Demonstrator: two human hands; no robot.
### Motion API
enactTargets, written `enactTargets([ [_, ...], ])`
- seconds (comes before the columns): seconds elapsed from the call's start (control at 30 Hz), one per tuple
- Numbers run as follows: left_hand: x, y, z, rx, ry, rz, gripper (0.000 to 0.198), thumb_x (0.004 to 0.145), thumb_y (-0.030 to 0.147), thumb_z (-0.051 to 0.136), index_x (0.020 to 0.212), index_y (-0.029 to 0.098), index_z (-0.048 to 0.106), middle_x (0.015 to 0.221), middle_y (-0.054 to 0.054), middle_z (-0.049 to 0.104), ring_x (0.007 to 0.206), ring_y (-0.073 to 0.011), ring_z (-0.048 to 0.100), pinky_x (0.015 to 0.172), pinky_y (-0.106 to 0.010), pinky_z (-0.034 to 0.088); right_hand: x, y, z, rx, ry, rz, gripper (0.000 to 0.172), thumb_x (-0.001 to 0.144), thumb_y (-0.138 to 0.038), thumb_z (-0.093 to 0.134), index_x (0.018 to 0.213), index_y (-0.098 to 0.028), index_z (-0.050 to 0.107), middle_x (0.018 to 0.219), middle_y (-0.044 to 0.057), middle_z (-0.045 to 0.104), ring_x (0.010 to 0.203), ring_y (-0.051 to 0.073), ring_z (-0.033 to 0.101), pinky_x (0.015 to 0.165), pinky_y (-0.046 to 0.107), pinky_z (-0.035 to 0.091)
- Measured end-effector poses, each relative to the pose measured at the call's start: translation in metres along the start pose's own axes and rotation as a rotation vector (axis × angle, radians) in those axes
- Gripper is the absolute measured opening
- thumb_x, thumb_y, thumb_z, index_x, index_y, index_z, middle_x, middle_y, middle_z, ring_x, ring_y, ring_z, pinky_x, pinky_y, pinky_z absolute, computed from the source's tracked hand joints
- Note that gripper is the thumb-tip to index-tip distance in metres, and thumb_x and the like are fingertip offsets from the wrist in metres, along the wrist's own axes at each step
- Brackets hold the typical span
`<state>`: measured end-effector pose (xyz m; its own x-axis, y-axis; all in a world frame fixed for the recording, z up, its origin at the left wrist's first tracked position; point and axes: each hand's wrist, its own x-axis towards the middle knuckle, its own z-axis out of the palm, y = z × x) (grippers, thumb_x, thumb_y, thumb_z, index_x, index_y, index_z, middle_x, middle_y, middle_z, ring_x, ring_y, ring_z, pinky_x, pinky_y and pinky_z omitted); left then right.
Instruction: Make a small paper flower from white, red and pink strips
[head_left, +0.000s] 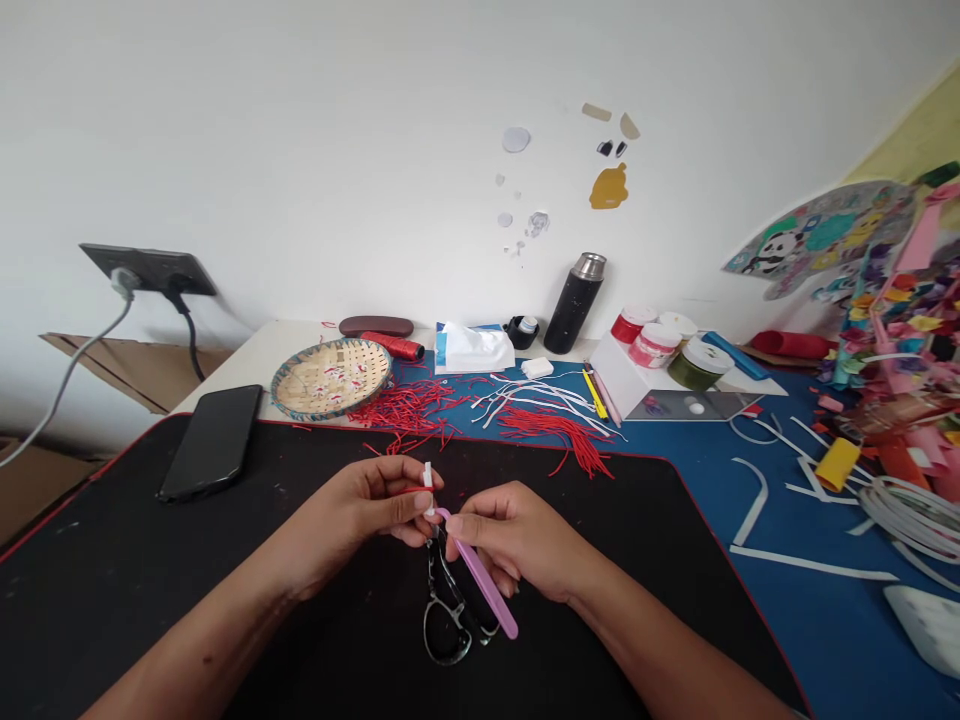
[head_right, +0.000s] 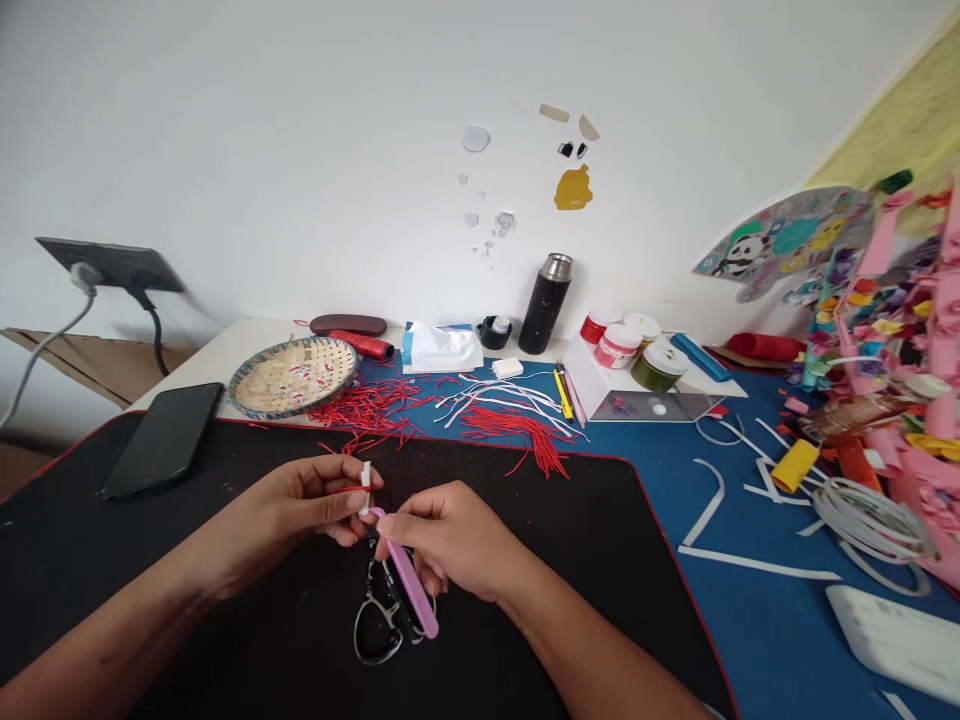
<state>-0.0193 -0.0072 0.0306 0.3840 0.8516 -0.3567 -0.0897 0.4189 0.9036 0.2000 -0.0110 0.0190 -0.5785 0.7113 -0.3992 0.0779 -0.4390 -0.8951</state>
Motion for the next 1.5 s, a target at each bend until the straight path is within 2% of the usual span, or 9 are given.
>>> enactTargets([
  [0.33, 0.000, 0.003, 0.002, 0.060, 0.021, -0.021, 0.035, 0.066, 0.033, 0.094, 0.092, 0.015, 0.078, 0.076, -0.004, 0.075, 0.068, -0.0178, 0.068, 0.065, -0.027, 0.056, 0.000, 0.000, 0.002, -0.050, 0.009, 0.019, 0.040, 0.085, -0.052, 0.074, 0.075, -0.013, 0.073, 0.044, -0.005, 0.053, 0.035, 0.007, 0.043, 0.036, 0.018, 0.028],
  [0.53, 0.001, 0.002, 0.005, 0.090, 0.026, -0.009, 0.034, 0.065, 0.033, 0.094, 0.089, 0.016, 0.078, 0.075, -0.003, 0.075, 0.065, -0.0167, 0.067, 0.063, -0.026, 0.055, 0.000, 0.002, 0.002, -0.114, -0.007, -0.019, 0.047, 0.088, -0.058, 0.070, 0.074, -0.013, 0.072, 0.043, -0.005, 0.051, 0.035, 0.007, 0.043, 0.036, 0.018, 0.027],
  [0.77, 0.004, -0.001, 0.002, 0.009, 0.101, 0.014, 0.034, 0.065, 0.032, 0.095, 0.090, 0.015, 0.079, 0.074, -0.004, 0.075, 0.065, -0.0158, 0.068, 0.061, -0.023, 0.055, 0.003, 0.008, 0.001, -0.218, 0.061, -0.089, 0.048, 0.097, -0.059, 0.057, 0.082, -0.015, 0.068, 0.049, -0.004, 0.055, 0.041, 0.009, 0.049, 0.043, 0.019, 0.038],
  [0.87, 0.006, -0.004, -0.002, -0.076, 0.134, 0.016, 0.035, 0.066, 0.031, 0.096, 0.091, 0.014, 0.079, 0.075, -0.004, 0.076, 0.065, -0.0139, 0.068, 0.060, -0.020, 0.056, 0.002, 0.006, 0.001, -0.334, 0.168, -0.182, 0.038, 0.100, -0.049, 0.057, 0.088, -0.016, 0.070, 0.060, -0.003, 0.060, 0.050, 0.010, 0.052, 0.049, 0.020, 0.040],
  [0.97, 0.007, -0.007, -0.002, -0.144, 0.152, -0.001, 0.035, 0.064, 0.028, 0.098, 0.090, 0.014, 0.080, 0.074, -0.005, 0.076, 0.064, -0.0127, 0.069, 0.058, -0.017, 0.057, 0.001, 0.004, 0.000, -0.518, 0.250, -0.332, 0.023, 0.098, -0.038, 0.064, 0.109, -0.021, 0.075, 0.070, -0.003, 0.063, 0.061, 0.011, 0.055, 0.057, 0.021, 0.039],
  [1.07, 0.009, -0.007, 0.000, -0.190, 0.154, -0.035, 0.038, 0.060, 0.027, 0.100, 0.090, 0.012, 0.081, 0.073, -0.006, 0.077, 0.062, -0.0124, 0.069, 0.057, -0.016, 0.058, -0.001, 0.004, 0.000, -0.651, 0.285, -0.412, 0.027, 0.095, -0.029, 0.068, 0.121, -0.025, 0.073, 0.071, -0.004, 0.063, 0.061, 0.011, 0.054, 0.058, 0.021, 0.037],
  [1.27, 0.011, -0.009, 0.005, -0.249, 0.134, -0.089, 0.043, 0.054, 0.026, 0.102, 0.088, 0.011, 0.081, 0.071, -0.006, 0.076, 0.060, -0.0120, 0.069, 0.055, -0.015, 0.058, -0.003, 0.008, 0.001, -0.752, 0.297, -0.585, 0.022, 0.095, -0.021, 0.067, 0.115, -0.026, 0.075, 0.079, -0.002, 0.073, 0.067, 0.012, 0.064, 0.064, 0.022, 0.044],
  [1.4, 0.011, -0.012, 0.007, -0.253, 0.096, -0.095, 0.042, 0.056, 0.028, 0.102, 0.088, 0.011, 0.081, 0.073, -0.006, 0.076, 0.059, -0.0115, 0.068, 0.056, -0.016, 0.059, -0.004, 0.007, -0.001, -0.810, 0.260, -0.664, 0.023, 0.101, -0.021, 0.060, 0.117, -0.028, 0.075, 0.106, 0.000, 0.080, 0.092, 0.015, 0.074, 0.082, 0.024, 0.051],
  [1.5, 0.010, -0.013, 0.005, -0.232, 0.087, -0.099, 0.042, 0.058, 0.030, 0.102, 0.089, 0.011, 0.082, 0.077, -0.006, 0.077, 0.062, -0.0125, 0.070, 0.061, -0.018, 0.062, -0.004, 0.005, -0.004, -0.874, 0.267, -0.711, 0.023, 0.103, -0.024, 0.058, 0.117, -0.029, 0.076, 0.114, -0.001, 0.080, 0.101, 0.016, 0.076, 0.089, 0.025, 0.053],
])
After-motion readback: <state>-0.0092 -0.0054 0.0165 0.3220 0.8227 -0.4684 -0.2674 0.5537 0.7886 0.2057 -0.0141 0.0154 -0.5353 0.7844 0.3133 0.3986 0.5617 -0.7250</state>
